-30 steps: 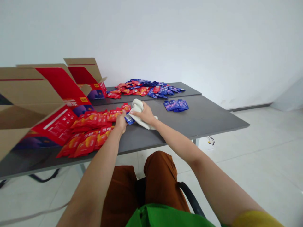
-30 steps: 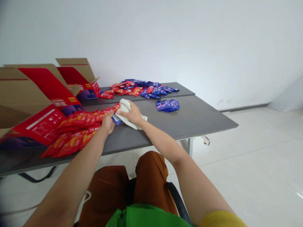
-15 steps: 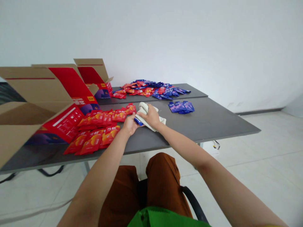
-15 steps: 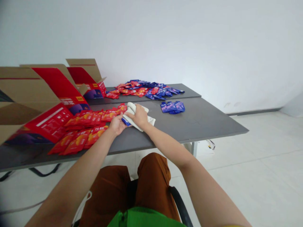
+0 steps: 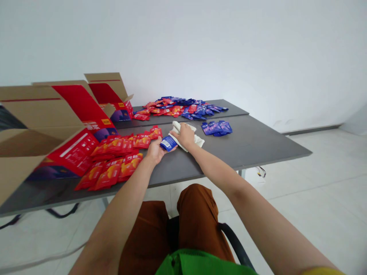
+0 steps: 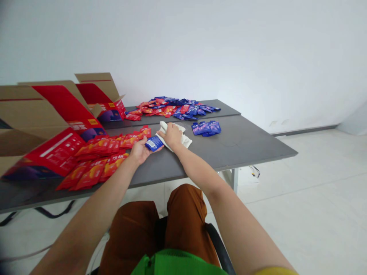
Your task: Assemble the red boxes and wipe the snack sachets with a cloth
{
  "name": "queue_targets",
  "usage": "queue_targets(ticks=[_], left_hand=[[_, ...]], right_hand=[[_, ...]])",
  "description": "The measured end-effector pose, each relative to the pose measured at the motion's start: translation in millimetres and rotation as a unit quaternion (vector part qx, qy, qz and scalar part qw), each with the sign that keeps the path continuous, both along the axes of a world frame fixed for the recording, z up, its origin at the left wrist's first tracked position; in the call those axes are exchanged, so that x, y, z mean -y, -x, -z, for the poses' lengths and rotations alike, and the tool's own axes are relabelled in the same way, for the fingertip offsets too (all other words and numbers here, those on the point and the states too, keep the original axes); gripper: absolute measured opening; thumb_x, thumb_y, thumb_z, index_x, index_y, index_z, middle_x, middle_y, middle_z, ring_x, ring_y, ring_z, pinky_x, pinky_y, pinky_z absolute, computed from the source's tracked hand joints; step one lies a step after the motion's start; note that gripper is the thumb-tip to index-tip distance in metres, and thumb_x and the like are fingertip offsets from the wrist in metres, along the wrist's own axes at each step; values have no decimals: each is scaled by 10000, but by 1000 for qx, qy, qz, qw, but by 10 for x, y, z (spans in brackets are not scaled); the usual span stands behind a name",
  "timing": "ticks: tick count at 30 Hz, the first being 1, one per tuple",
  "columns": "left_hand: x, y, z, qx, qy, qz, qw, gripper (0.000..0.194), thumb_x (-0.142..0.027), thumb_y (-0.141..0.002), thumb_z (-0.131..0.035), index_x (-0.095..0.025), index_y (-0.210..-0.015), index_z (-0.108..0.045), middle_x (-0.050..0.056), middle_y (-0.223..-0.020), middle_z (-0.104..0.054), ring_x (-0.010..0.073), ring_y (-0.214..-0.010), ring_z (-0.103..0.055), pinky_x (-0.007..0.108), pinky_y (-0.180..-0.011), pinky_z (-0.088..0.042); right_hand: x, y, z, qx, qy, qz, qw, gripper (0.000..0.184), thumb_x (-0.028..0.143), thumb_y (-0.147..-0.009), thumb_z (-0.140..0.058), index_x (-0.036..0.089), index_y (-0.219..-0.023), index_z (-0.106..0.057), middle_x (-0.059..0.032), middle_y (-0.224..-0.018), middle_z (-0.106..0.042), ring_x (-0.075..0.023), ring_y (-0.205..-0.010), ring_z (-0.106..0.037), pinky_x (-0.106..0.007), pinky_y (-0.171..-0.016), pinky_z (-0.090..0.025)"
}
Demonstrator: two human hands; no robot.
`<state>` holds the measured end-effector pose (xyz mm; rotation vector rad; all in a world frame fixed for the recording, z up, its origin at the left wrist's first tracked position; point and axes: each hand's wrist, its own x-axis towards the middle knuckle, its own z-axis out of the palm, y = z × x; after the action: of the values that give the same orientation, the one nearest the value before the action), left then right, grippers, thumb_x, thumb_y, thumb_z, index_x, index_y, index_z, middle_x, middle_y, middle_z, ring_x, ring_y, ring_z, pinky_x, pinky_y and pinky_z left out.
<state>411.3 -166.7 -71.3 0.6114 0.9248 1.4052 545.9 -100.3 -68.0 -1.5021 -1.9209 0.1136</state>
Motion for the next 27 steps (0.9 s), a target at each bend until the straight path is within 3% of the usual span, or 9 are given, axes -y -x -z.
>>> queue_targets(ticks=[4, 6, 11, 13, 17, 20, 22, 24, 27], left_hand=[[-68, 36, 51, 1, -11, -20, 1000, 338, -272, -974, -366, -117, -1163, -598, 132, -1067, -714, 256, -994, -682, 503, -875, -556], [-80, 41, 65, 4, -17, -21, 1000, 340, -271, -971, -367, -127, -1166, -605, 123, -1060, -718, 255, -994, -683, 499, -883, -553], [-24, 40, 39, 6, -10, 40, 999, 380, -299, -968, -379, -90, -1219, -574, 176, -1087, -704, 295, -1025, -671, 563, -896, -528], [-8, 47, 28, 6, -8, 63, 998, 397, -305, -966, -376, -80, -1234, -563, 191, -1100, -696, 307, -1043, -664, 579, -908, -514], [-39, 58, 27, 5, -19, 51, 998, 404, -308, -963, -356, -87, -1216, -582, 168, -1079, -706, 288, -1048, -662, 541, -933, -511], [-77, 60, 35, 8, -39, 23, 999, 402, -335, -952, -361, -124, -1187, -611, 128, -1064, -717, 276, -1049, -661, 493, -946, -514], [-83, 71, 35, 12, -52, 20, 998, 409, -376, -940, -376, -144, -1171, -621, 118, -1067, -717, 281, -1051, -659, 491, -946, -512], [-67, 89, 28, 15, -56, 50, 997, 450, -447, -926, -391, -137, -1157, -622, 139, -1072, -711, 299, -1060, -654, 518, -948, -501], [-15, 111, 8, 12, -50, 115, 992, 526, -528, -899, -418, -105, -1147, -610, 192, -1078, -696, 328, -1086, -638, 576, -971, -460]], right_hand=[[236, 136, -17, 2, -73, -126, 989, 522, 555, -886, -534, 166, -1231, -496, -134, -1225, -588, -265, -1149, -531, -366, -974, -390], [251, 159, -24, 3, -80, -149, 986, 525, 557, -879, -543, 174, -1235, -493, -121, -1218, -591, -254, -1149, -533, -348, -976, -390], [-16, 47, -16, -10, 4, 13, 1000, 510, 559, -876, -545, 158, -1190, -510, -147, -1185, -605, -288, -1115, -554, -380, -921, -420], [-73, 0, -10, 2, 14, 21, 1000, 514, 560, -861, -570, 159, -1177, -520, -153, -1189, -604, -300, -1123, -550, -395, -925, -415], [89, 24, -24, 21, -26, -87, 996, 536, 577, -867, -555, 166, -1207, -506, -132, -1181, -609, -271, -1117, -555, -361, -932, -417], [286, 129, -62, 39, -62, -200, 977, 543, 595, -875, -528, 184, -1228, -499, -112, -1202, -604, -252, -1132, -548, -340, -957, -409], [339, 183, -84, 51, -64, -230, 970, 530, 597, -883, -517, 190, -1222, -503, -108, -1213, -602, -249, -1149, -539, -337, -971, -401], [293, 190, -90, 48, -46, -188, 980, 518, 592, -900, -494, 186, -1222, -498, -114, -1211, -603, -253, -1143, -547, -340, -955, -410], [90, 97, -68, 30, -11, -74, 997, 525, 586, -903, -500, 166, -1218, -492, -135, -1197, -607, -271, -1120, -566, -356, -913, -437]])
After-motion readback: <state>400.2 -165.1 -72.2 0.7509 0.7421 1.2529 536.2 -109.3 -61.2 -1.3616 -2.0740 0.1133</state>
